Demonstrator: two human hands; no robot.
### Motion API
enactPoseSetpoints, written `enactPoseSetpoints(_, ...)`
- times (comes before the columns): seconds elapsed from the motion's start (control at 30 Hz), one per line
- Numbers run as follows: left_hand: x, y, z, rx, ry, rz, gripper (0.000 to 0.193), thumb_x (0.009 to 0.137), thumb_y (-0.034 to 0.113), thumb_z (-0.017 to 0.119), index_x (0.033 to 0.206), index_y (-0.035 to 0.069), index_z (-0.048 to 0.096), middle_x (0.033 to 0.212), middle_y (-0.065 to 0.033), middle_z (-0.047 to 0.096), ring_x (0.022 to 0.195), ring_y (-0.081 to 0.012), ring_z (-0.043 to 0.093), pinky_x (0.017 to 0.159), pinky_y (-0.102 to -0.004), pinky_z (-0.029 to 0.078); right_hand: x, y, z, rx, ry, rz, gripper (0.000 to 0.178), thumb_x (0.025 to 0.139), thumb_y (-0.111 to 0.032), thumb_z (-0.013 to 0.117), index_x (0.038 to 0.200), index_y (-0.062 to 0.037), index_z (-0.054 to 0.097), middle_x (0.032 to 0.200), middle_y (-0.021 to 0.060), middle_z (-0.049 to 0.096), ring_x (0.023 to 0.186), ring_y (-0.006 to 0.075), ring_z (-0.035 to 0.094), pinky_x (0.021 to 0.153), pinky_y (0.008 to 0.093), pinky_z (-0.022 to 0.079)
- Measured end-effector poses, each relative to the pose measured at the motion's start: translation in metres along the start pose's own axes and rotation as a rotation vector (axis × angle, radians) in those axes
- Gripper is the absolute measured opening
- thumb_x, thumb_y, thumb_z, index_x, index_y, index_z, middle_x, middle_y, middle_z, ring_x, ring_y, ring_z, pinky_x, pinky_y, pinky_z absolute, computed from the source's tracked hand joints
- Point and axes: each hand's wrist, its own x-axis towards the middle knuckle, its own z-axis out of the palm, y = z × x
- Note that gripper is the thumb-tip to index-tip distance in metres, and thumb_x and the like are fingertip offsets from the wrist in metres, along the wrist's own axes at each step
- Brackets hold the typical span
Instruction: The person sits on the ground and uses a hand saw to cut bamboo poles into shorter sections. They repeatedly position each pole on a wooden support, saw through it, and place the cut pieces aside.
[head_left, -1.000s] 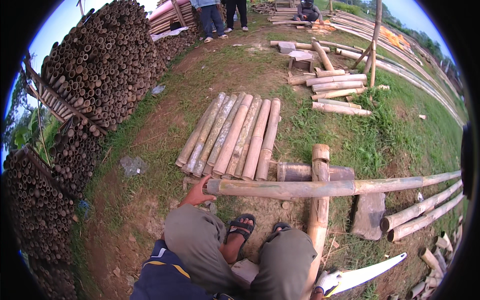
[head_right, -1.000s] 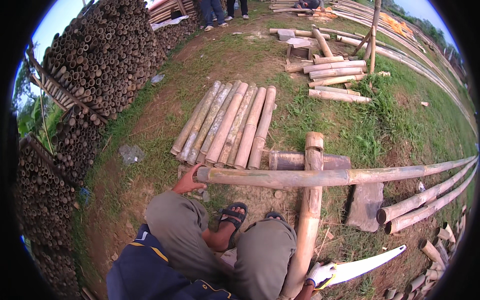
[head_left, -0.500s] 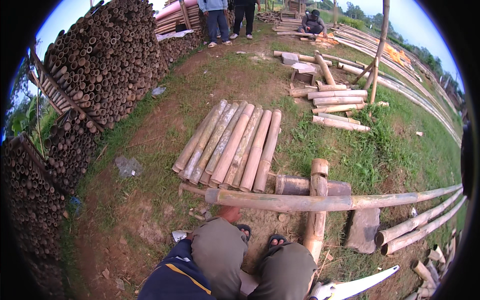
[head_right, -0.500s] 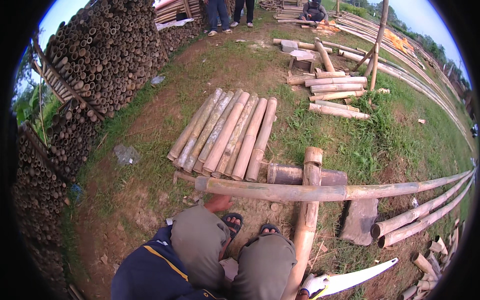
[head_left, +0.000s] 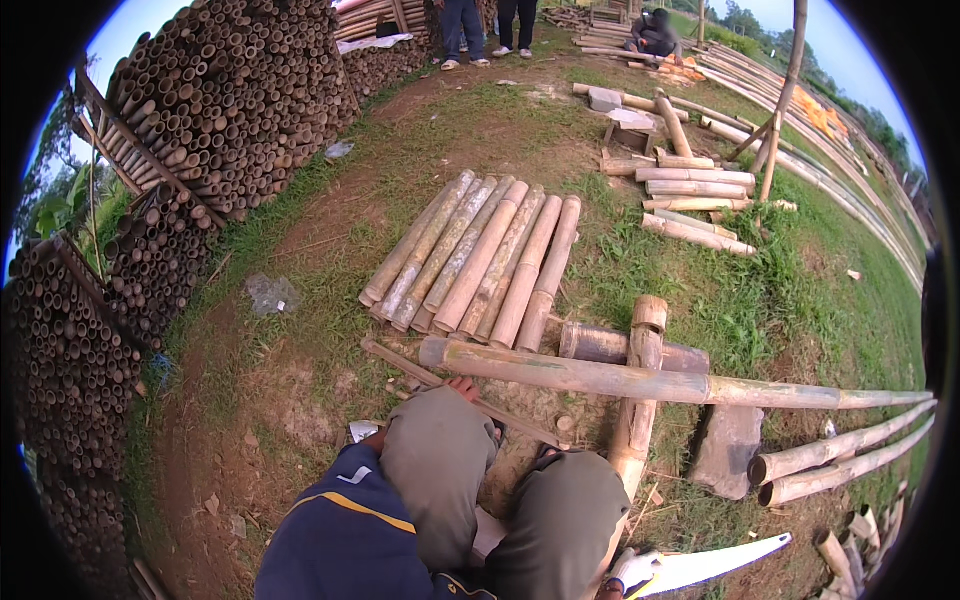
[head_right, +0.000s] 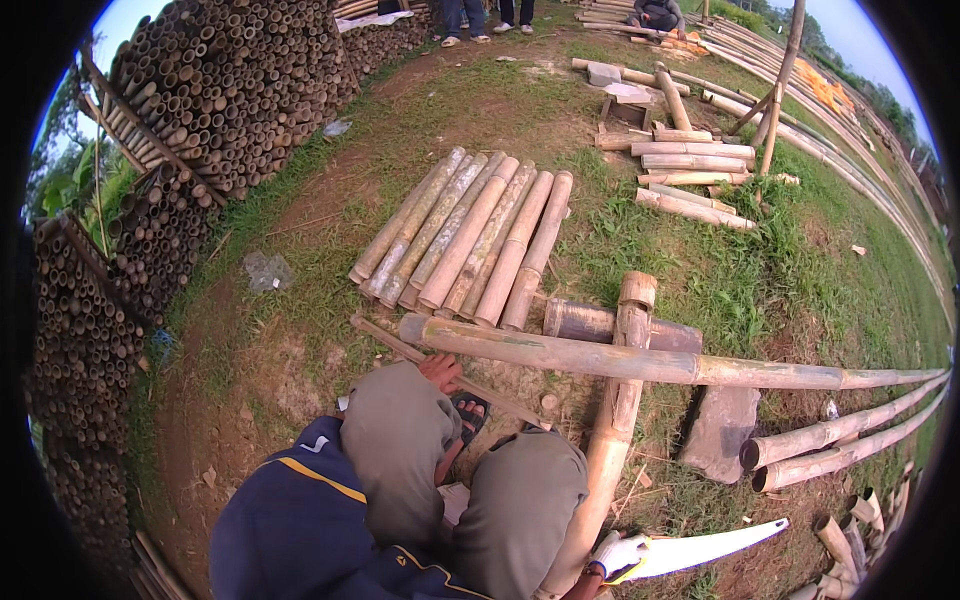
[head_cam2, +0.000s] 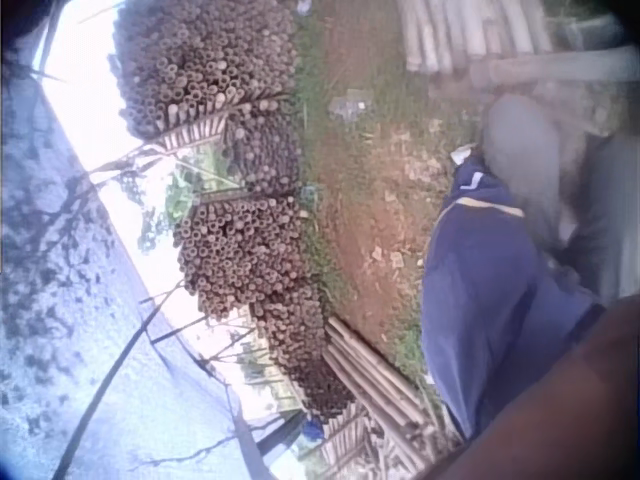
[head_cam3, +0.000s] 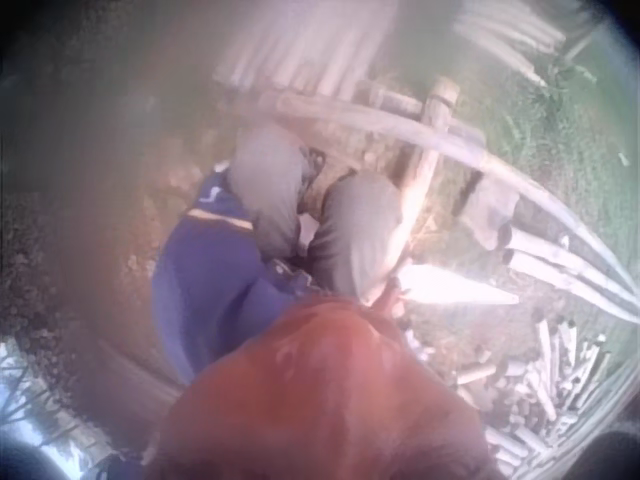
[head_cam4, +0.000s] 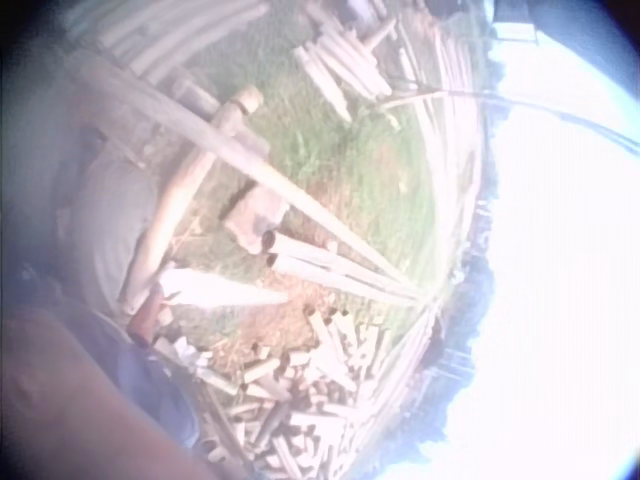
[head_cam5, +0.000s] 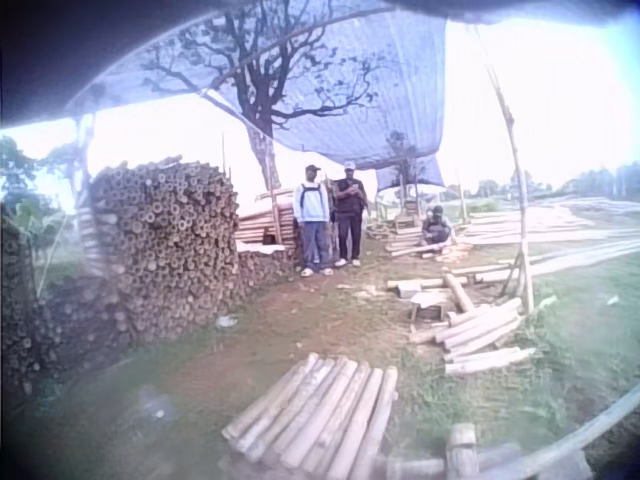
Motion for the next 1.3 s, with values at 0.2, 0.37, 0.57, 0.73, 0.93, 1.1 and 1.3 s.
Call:
enactPoseSetpoints(0.2, -0.034, 0.015, -0.031, 0.052, -0.122, -0.031, 0.062, 0.089, 0.042, 0.085, 0.139, 0.012, 0.064, 0.129, -0.0153, 0.062, 0.124, -0.0382, 0.060, 0.100, -0.0537, 0.050, -0.002, 0.002, -0.002, 0.054, -0.030, 0.041, 0.050, 0.098, -0.026, 0.069, 0.138, 0.0022, 0.056, 0.137, 0.0330, 0.056, 0.115, 0.0506, 0.063, 0.094, 0.0607, 0.055)
enactPoseSetpoints(0.37, -0.041, 0.050, -0.073, 0.036, -0.121, 0.066, 0.061, 0.092, 0.047, 0.083, 0.138, 0.012, 0.065, 0.120, -0.0155, 0.066, 0.114, -0.0384, 0.065, 0.094, -0.0528, 0.053, -0.008, 0.006, -0.001, 0.021, 0.001, 0.012, 0.056, 0.103, -0.031, 0.066, 0.146, 0.0017, 0.054, 0.149, 0.0345, 0.053, 0.121, 0.0520, 0.062, 0.095, 0.0595, 0.058)
enactPoseSetpoints(0.57, -0.032, 0.082, -0.161, 0.007, 0.164, 0.263, 0.060, 0.095, 0.053, 0.081, 0.137, 0.013, 0.065, 0.109, -0.0157, 0.071, 0.101, -0.0386, 0.071, 0.086, -0.0516, 0.056, -0.033, -0.011, -0.039, 0.075, 0.067, -0.051, 0.052, 0.104, -0.029, 0.065, 0.144, 0.0021, 0.056, 0.148, 0.0336, 0.054, 0.125, 0.0489, 0.062, 0.094, 0.0558, 0.060)
enactPoseSetpoints(0.73, 0.014, 0.121, -0.276, -0.063, 0.193, 0.424, 0.069, 0.105, 0.060, 0.067, 0.147, 0.007, 0.056, 0.102, -0.0196, 0.071, 0.094, -0.0433, 0.071, 0.086, -0.0558, 0.057, -0.023, 0.014, 0.003, 0.099, 0.152, -0.049, 0.049, 0.101, -0.027, 0.067, 0.140, 0.0012, 0.059, 0.140, 0.0308, 0.057, 0.124, 0.0471, 0.061, 0.094, 0.0550, 0.059)
enactPoseSetpoints(0.93, 0.088, 0.158, -0.301, 0.025, 0.113, 0.630, 0.058, 0.113, 0.052, 0.053, 0.144, 0.003, 0.052, 0.109, -0.0253, 0.068, 0.105, -0.0445, 0.069, 0.089, -0.0569, 0.056, -0.018, -0.003, -0.007, 0.074, -0.025, 0.013, 0.051, 0.100, -0.026, 0.067, 0.141, 0.0023, 0.059, 0.143, 0.0329, 0.056, 0.127, 0.0484, 0.059, 0.096, 0.0559, 0.058)
enactPoseSetpoints(1.1, 0.145, 0.187, -0.242, 0.126, 0.070, 0.642, 0.054, 0.114, 0.054, 0.049, 0.131, 0.002, 0.051, 0.111, -0.0249, 0.067, 0.108, -0.0466, 0.070, 0.090, -0.0593, 0.057, -0.004, -0.001, -0.008, 0.067, -0.123, 0.042, 0.070, 0.105, -0.047, 0.064, 0.152, 0.0032, 0.054, 0.145, 0.0360, 0.053, 0.123, 0.0529, 0.061, 0.101, 0.0605, 0.054)
enactPoseSetpoints(1.3, 0.150, 0.167, -0.196, 0.096, 0.009, 0.632, 0.053, 0.114, 0.055, 0.047, 0.131, 0.004, 0.050, 0.123, -0.0244, 0.062, 0.116, -0.0458, 0.067, 0.097, -0.0609, 0.054, -0.063, -0.027, -0.012, 0.211, 0.043, -0.131, 0.052, 0.113, -0.045, 0.053, 0.133, 0.0018, 0.066, 0.120, 0.0259, 0.067, 0.106, 0.0458, 0.068, 0.087, 0.0577, 0.056)
